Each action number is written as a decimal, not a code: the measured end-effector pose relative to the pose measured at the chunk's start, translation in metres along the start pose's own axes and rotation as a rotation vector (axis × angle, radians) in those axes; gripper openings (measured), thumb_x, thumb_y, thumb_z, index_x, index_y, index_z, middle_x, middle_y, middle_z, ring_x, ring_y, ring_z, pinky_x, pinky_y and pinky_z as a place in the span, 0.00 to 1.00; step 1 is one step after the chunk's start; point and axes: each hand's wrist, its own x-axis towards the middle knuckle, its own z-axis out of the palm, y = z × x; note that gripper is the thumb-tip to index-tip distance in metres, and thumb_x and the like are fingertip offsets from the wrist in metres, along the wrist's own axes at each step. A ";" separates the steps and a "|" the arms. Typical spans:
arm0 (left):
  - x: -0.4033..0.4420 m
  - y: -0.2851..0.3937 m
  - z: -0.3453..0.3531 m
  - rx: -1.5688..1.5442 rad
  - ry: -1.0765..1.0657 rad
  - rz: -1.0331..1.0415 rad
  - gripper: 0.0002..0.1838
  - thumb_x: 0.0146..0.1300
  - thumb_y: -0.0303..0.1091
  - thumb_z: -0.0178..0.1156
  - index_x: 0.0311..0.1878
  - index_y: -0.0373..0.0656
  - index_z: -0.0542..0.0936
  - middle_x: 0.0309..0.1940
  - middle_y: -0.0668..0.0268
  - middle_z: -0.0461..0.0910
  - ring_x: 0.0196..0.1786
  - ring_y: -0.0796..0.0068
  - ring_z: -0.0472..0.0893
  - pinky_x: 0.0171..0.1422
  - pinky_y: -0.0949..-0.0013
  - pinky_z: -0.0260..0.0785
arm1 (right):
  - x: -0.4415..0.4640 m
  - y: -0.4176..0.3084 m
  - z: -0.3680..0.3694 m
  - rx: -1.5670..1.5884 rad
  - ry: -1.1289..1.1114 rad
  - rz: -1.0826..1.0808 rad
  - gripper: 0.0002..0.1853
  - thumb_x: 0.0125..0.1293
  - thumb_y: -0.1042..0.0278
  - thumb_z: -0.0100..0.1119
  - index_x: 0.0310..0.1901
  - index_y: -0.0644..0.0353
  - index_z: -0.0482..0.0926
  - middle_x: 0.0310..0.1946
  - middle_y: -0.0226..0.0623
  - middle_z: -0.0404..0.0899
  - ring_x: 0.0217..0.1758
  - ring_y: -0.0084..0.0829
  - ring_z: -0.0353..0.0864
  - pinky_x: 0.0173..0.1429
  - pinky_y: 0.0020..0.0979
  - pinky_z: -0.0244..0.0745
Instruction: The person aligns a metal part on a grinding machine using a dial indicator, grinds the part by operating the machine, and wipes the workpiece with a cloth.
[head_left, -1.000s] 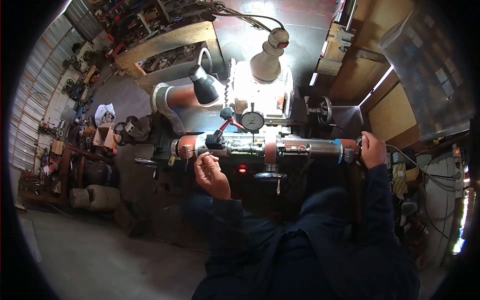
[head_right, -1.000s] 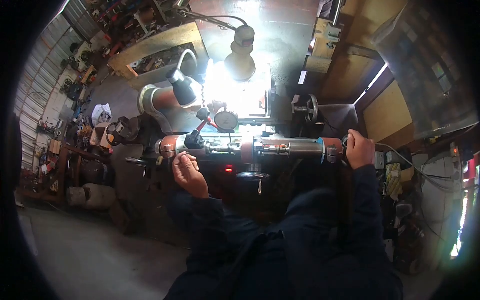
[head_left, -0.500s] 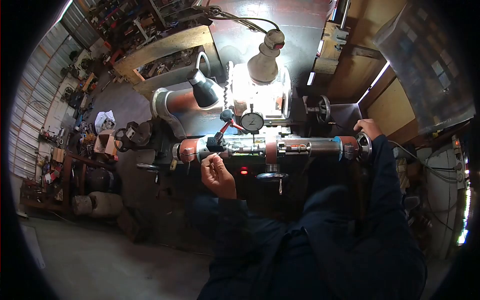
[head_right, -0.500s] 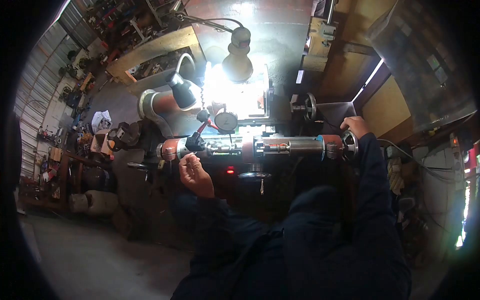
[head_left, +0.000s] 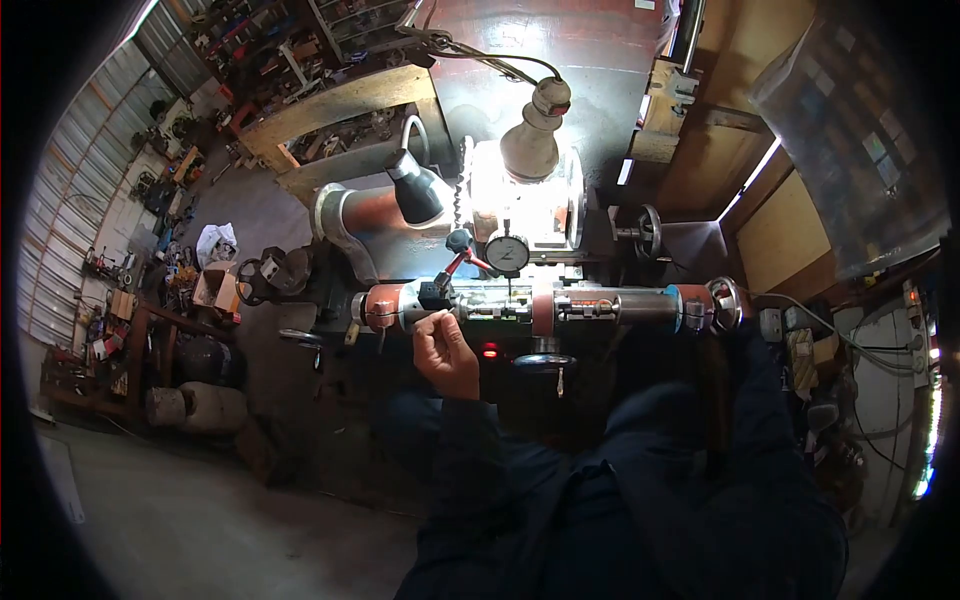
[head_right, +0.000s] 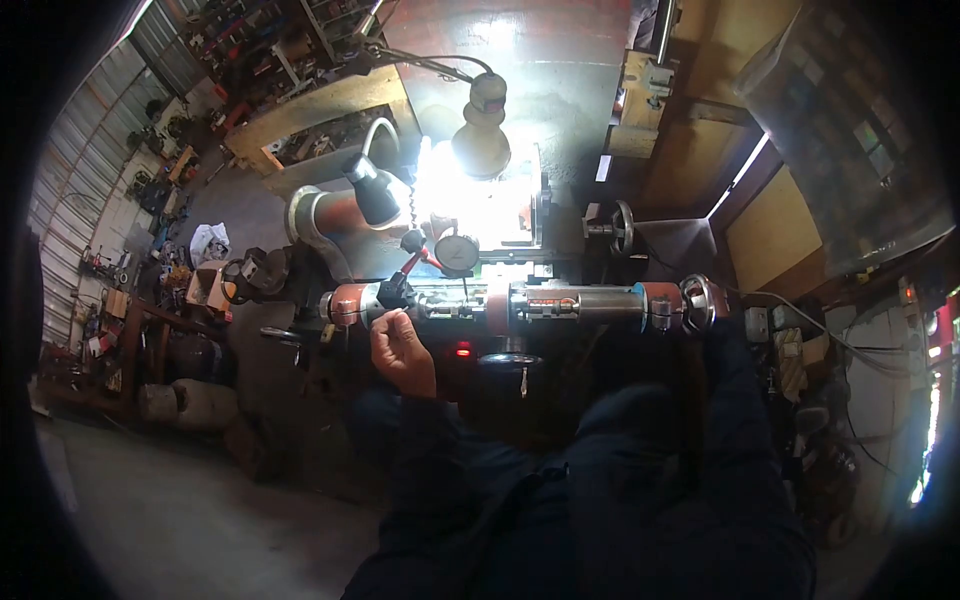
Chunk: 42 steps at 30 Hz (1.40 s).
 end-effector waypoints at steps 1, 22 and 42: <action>0.000 0.001 0.000 0.017 -0.007 0.003 0.05 0.73 0.27 0.58 0.43 0.34 0.80 0.38 0.66 0.80 0.41 0.79 0.78 0.50 0.73 0.72 | -0.005 0.007 -0.005 -0.013 -0.015 0.025 0.12 0.71 0.59 0.55 0.41 0.59 0.81 0.31 0.27 0.80 0.35 0.21 0.79 0.38 0.29 0.75; -0.005 0.002 0.013 0.203 -0.105 0.207 0.04 0.69 0.28 0.62 0.42 0.37 0.79 0.35 0.61 0.80 0.37 0.69 0.79 0.43 0.68 0.72 | -0.071 -0.156 0.052 -0.797 0.408 -0.308 0.21 0.80 0.59 0.41 0.59 0.66 0.75 0.48 0.54 0.82 0.51 0.51 0.82 0.55 0.42 0.75; -0.009 -0.001 0.011 0.197 -0.093 0.175 0.04 0.68 0.27 0.61 0.41 0.37 0.79 0.34 0.62 0.79 0.35 0.71 0.78 0.41 0.69 0.71 | 0.060 -0.127 0.013 -0.593 0.220 0.062 0.24 0.73 0.49 0.53 0.36 0.65 0.86 0.31 0.49 0.85 0.38 0.43 0.86 0.46 0.41 0.77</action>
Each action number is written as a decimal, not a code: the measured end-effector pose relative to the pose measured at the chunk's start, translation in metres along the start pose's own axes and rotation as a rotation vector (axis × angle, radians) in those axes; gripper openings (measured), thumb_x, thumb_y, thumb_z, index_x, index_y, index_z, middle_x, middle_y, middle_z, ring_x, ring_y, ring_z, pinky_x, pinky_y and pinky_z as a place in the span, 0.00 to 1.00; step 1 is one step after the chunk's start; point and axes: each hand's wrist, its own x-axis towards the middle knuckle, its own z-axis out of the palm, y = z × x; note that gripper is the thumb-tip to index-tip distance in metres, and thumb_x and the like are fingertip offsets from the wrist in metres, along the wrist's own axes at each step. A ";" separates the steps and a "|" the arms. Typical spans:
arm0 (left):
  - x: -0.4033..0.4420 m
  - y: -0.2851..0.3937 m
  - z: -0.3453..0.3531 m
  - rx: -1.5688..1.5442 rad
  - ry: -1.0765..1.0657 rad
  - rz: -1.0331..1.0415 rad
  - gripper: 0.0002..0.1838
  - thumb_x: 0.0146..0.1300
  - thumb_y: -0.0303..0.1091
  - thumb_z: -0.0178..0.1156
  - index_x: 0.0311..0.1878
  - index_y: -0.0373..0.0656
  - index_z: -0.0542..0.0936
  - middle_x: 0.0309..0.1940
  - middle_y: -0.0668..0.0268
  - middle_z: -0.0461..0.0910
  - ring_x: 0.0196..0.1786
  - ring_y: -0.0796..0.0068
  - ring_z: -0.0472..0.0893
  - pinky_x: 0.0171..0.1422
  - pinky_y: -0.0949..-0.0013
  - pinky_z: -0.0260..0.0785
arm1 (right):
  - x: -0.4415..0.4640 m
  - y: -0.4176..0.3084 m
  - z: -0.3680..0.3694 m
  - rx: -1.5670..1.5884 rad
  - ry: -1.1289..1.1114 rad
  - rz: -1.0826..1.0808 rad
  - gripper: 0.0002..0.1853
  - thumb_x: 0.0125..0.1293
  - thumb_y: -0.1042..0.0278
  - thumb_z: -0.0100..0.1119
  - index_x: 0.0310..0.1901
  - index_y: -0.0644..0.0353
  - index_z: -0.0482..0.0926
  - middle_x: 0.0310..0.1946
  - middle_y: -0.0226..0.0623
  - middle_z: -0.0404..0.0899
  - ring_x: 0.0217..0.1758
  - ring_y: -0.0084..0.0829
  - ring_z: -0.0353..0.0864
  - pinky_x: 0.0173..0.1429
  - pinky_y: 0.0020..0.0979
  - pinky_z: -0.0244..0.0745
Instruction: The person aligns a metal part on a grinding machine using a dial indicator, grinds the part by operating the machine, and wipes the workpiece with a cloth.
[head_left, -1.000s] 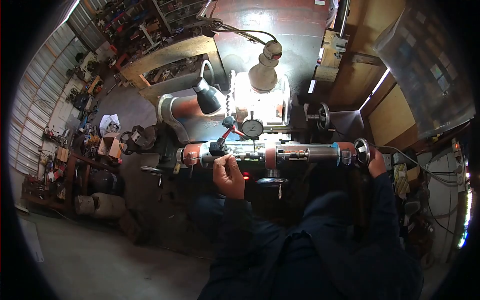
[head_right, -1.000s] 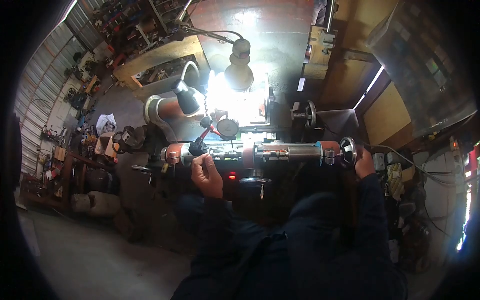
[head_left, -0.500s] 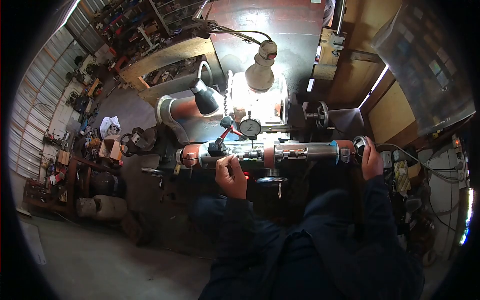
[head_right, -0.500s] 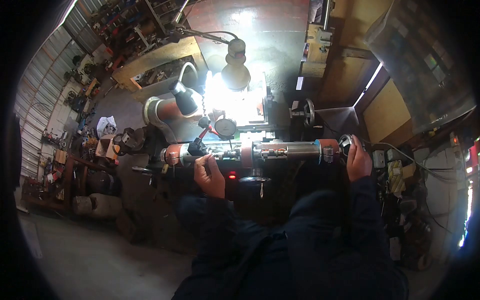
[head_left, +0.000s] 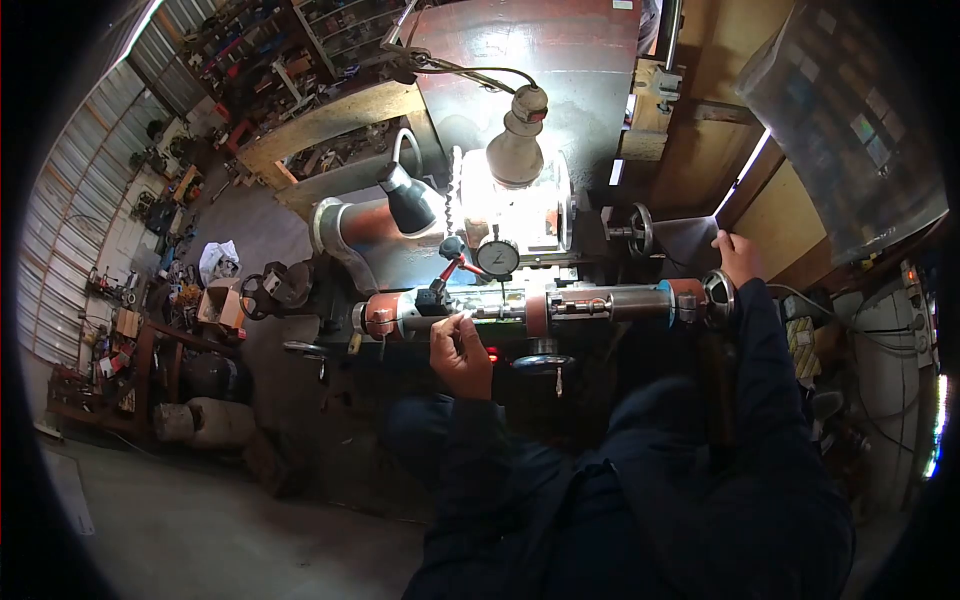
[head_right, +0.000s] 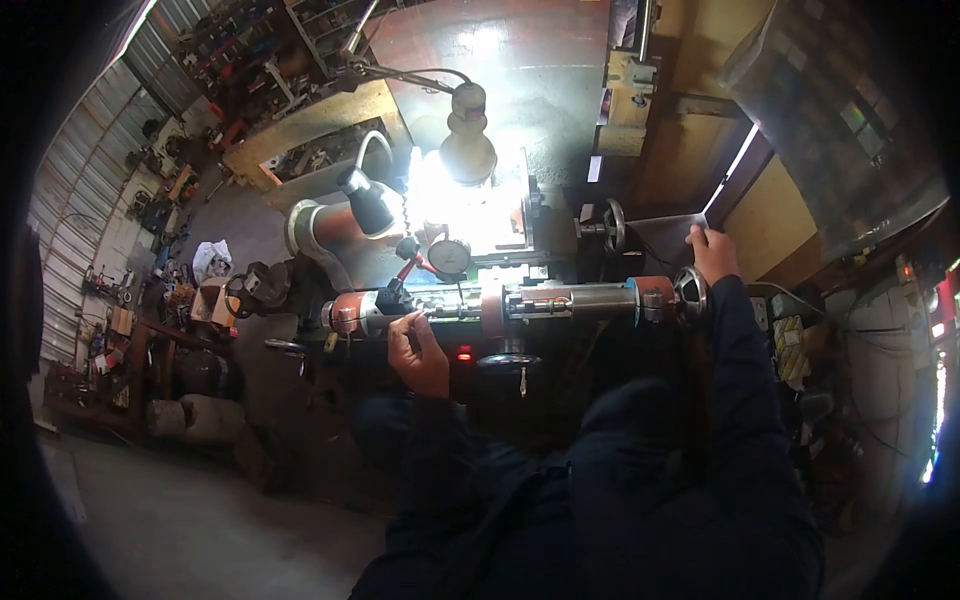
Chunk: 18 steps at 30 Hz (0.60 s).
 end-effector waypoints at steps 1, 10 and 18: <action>0.000 0.000 0.000 -0.005 -0.003 0.002 0.04 0.68 0.27 0.61 0.41 0.37 0.79 0.34 0.62 0.79 0.35 0.71 0.78 0.41 0.69 0.71 | 0.006 0.012 0.008 -0.019 0.012 -0.018 0.25 0.73 0.48 0.53 0.36 0.64 0.86 0.32 0.49 0.86 0.39 0.43 0.86 0.46 0.41 0.77; 0.000 0.000 0.002 -0.007 -0.019 0.013 0.04 0.68 0.27 0.62 0.41 0.37 0.79 0.35 0.61 0.79 0.36 0.70 0.78 0.42 0.69 0.71 | -0.013 0.052 0.036 0.045 -0.173 0.010 0.23 0.71 0.48 0.56 0.35 0.63 0.86 0.29 0.49 0.85 0.36 0.42 0.86 0.44 0.40 0.77; -0.003 0.006 0.005 -0.063 -0.079 0.050 0.03 0.65 0.25 0.62 0.39 0.37 0.79 0.36 0.59 0.80 0.38 0.64 0.80 0.45 0.65 0.72 | -0.037 0.127 0.034 0.486 -0.378 -0.326 0.14 0.69 0.57 0.61 0.40 0.60 0.84 0.33 0.38 0.84 0.36 0.31 0.84 0.39 0.35 0.76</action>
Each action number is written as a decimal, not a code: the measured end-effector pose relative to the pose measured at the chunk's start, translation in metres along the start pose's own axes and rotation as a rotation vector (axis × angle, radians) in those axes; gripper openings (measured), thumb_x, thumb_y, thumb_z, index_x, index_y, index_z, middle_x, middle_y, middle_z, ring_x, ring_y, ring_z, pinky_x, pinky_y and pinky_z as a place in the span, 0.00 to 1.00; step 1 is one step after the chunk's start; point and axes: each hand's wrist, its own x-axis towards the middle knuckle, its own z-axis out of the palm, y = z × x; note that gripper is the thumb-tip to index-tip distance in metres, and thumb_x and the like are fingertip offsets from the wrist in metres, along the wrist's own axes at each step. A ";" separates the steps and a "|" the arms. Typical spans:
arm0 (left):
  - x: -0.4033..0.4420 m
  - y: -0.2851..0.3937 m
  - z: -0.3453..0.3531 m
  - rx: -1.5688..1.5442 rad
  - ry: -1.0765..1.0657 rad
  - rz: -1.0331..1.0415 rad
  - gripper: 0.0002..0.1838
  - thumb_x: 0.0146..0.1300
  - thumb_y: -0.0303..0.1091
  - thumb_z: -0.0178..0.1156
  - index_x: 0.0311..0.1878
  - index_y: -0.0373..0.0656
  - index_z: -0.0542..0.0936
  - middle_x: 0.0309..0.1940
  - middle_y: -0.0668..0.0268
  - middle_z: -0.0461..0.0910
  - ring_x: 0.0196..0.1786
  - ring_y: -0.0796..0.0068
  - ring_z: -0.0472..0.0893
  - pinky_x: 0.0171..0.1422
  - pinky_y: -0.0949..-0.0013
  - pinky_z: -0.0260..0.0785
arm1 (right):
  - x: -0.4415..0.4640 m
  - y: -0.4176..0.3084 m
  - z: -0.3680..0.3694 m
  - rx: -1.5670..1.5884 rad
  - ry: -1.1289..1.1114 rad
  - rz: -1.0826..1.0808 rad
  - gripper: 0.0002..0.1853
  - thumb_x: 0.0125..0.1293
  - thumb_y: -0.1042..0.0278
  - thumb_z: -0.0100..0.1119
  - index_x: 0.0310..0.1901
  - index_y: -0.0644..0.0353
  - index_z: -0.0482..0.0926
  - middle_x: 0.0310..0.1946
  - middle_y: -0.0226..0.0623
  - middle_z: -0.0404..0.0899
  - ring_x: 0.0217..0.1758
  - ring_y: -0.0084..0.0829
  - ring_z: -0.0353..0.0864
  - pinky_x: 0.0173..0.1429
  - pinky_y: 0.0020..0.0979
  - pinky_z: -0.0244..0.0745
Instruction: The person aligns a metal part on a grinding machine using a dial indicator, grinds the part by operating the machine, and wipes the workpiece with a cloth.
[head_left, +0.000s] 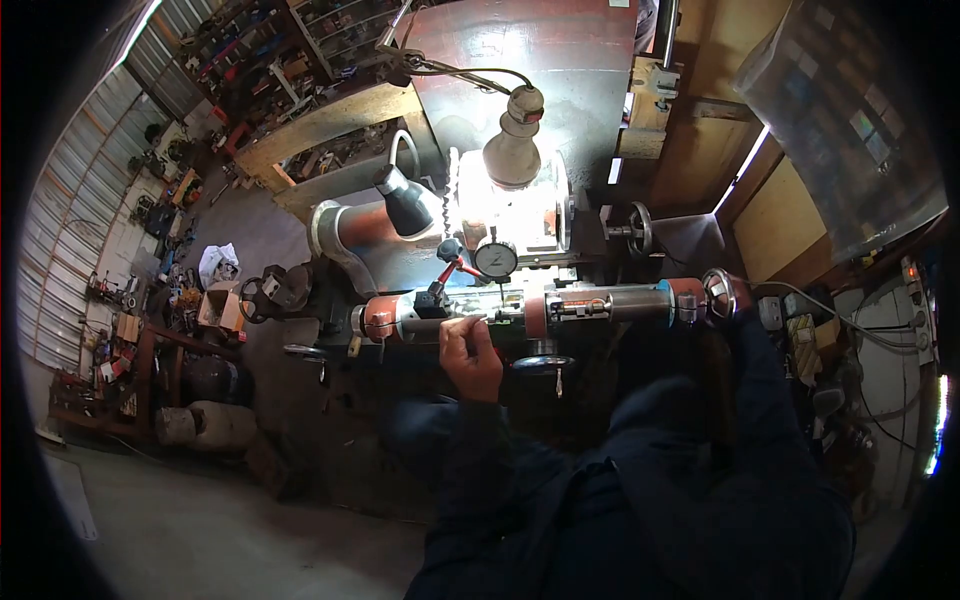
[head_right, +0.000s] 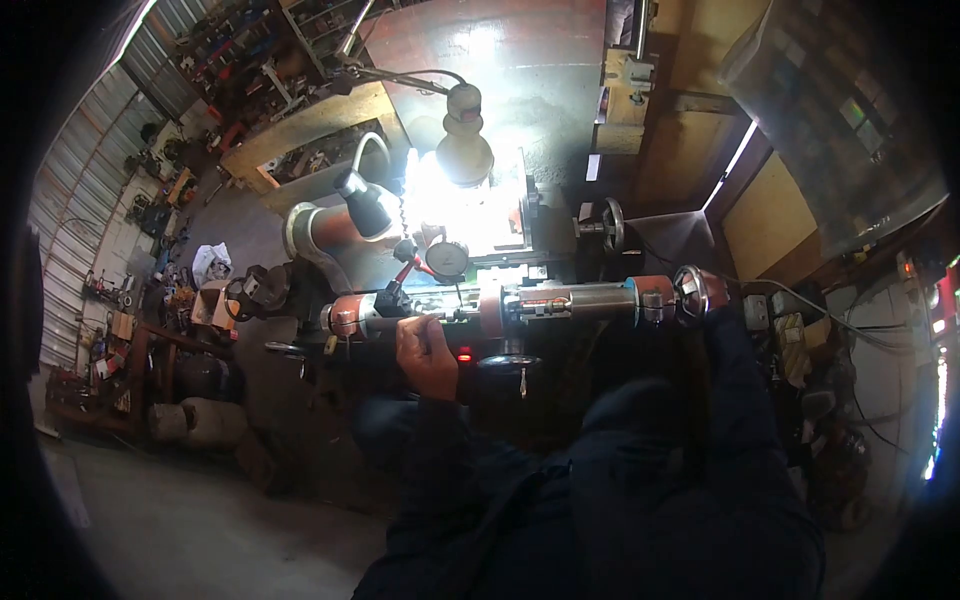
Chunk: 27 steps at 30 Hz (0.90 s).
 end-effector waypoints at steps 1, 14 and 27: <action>-0.002 0.001 0.003 -0.036 0.000 0.001 0.03 0.65 0.25 0.62 0.39 0.37 0.79 0.36 0.59 0.80 0.38 0.63 0.81 0.45 0.65 0.73 | -0.002 -0.017 0.008 -0.167 0.317 -0.005 0.12 0.70 0.59 0.59 0.42 0.60 0.83 0.35 0.39 0.84 0.36 0.32 0.83 0.40 0.35 0.76; -0.052 0.068 0.036 -0.350 -0.202 -0.094 0.05 0.61 0.20 0.64 0.39 0.38 0.79 0.34 0.60 0.81 0.35 0.65 0.81 0.42 0.67 0.73 | 0.017 -0.326 0.195 0.049 -0.206 -0.018 0.15 0.70 0.74 0.57 0.57 0.64 0.78 0.46 0.49 0.84 0.53 0.44 0.85 0.58 0.37 0.78; -0.047 -0.013 0.030 -0.734 -0.050 -0.868 0.18 0.73 0.37 0.62 0.56 0.39 0.67 0.32 0.73 0.71 0.24 0.87 0.70 0.24 0.81 0.60 | 0.154 -0.281 0.170 -0.116 -0.471 -0.028 0.07 0.70 0.72 0.60 0.44 0.65 0.82 0.34 0.39 0.85 0.37 0.27 0.83 0.46 0.30 0.77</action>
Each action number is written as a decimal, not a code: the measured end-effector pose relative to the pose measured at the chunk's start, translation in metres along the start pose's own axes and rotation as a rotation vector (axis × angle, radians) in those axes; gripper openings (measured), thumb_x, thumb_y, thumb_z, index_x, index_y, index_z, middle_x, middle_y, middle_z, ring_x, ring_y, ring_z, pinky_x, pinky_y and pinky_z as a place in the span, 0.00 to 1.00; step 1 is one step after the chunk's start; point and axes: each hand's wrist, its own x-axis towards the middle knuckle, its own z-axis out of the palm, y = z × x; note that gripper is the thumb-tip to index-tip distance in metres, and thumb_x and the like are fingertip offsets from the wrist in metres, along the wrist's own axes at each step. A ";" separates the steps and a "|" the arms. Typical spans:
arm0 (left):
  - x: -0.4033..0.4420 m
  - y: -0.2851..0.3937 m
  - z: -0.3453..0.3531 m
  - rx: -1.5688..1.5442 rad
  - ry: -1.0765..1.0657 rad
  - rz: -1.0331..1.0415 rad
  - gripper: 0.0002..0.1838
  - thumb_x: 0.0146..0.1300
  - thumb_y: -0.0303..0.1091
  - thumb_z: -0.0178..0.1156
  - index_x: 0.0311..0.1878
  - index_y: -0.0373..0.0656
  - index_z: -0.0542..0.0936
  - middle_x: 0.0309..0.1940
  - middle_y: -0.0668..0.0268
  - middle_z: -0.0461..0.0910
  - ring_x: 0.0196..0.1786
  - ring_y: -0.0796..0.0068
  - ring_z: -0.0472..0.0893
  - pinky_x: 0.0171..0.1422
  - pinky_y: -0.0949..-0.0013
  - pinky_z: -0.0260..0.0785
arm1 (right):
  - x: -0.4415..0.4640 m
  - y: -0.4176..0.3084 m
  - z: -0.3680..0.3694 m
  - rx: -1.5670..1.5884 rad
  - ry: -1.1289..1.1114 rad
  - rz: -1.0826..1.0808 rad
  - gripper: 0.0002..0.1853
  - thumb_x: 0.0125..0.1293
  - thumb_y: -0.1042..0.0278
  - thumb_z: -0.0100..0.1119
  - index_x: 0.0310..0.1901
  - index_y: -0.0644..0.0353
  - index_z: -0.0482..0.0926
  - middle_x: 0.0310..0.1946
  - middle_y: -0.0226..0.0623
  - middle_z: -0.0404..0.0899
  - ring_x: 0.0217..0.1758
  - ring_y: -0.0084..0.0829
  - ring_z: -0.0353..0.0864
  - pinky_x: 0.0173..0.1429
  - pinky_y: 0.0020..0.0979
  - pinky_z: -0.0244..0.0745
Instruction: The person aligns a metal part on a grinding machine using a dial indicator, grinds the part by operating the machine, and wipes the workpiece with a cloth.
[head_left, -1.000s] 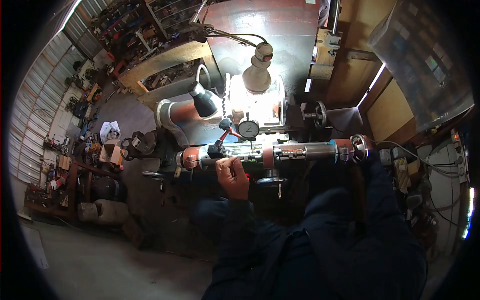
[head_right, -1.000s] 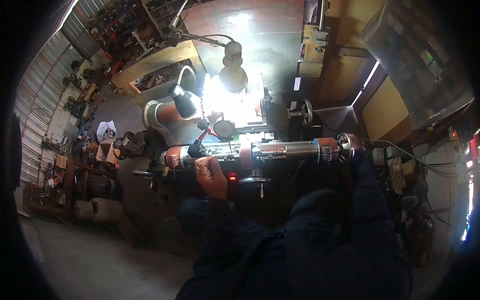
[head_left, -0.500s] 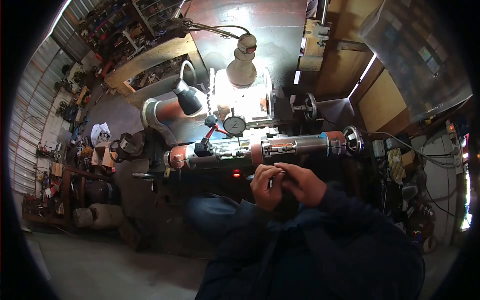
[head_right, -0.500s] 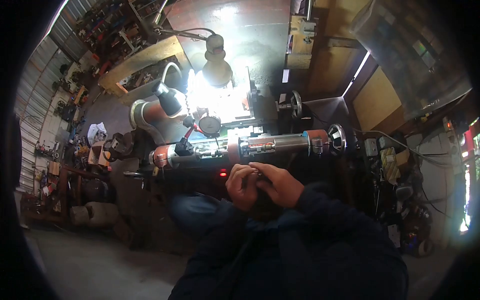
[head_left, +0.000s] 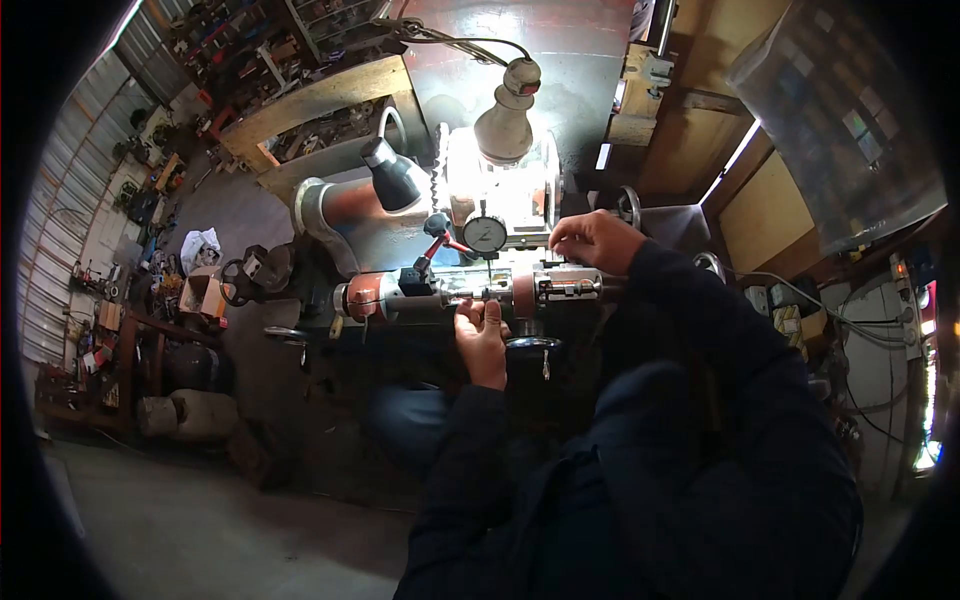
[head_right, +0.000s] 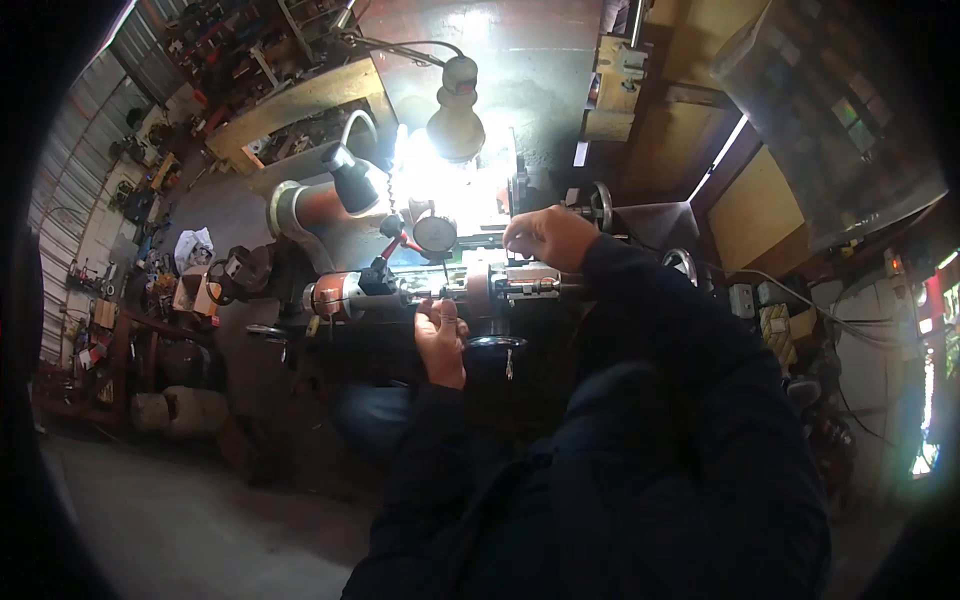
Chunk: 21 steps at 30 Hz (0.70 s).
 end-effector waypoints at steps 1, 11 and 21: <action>0.005 -0.004 -0.004 -0.015 -0.043 0.010 0.19 0.73 0.37 0.62 0.57 0.39 0.67 0.32 0.73 0.71 0.25 0.87 0.70 0.24 0.81 0.60 | 0.002 0.006 0.005 -0.003 0.030 -0.059 0.07 0.70 0.71 0.61 0.44 0.65 0.82 0.34 0.39 0.85 0.37 0.27 0.83 0.46 0.30 0.77; 0.017 0.001 -0.002 -0.037 -0.229 0.002 0.22 0.76 0.36 0.57 0.66 0.41 0.64 0.30 0.73 0.72 0.24 0.88 0.68 0.23 0.81 0.60 | -0.046 -0.019 0.043 -0.039 0.276 -0.111 0.08 0.69 0.69 0.63 0.41 0.66 0.80 0.33 0.43 0.82 0.37 0.31 0.84 0.44 0.32 0.77; 0.016 0.002 -0.006 0.239 -0.051 -0.048 0.26 0.72 0.38 0.63 0.61 0.31 0.64 0.25 0.73 0.74 0.20 0.91 0.63 0.20 0.78 0.53 | -0.068 -0.025 0.064 -0.037 0.448 -0.041 0.08 0.69 0.69 0.62 0.38 0.66 0.80 0.33 0.45 0.81 0.37 0.42 0.82 0.43 0.36 0.74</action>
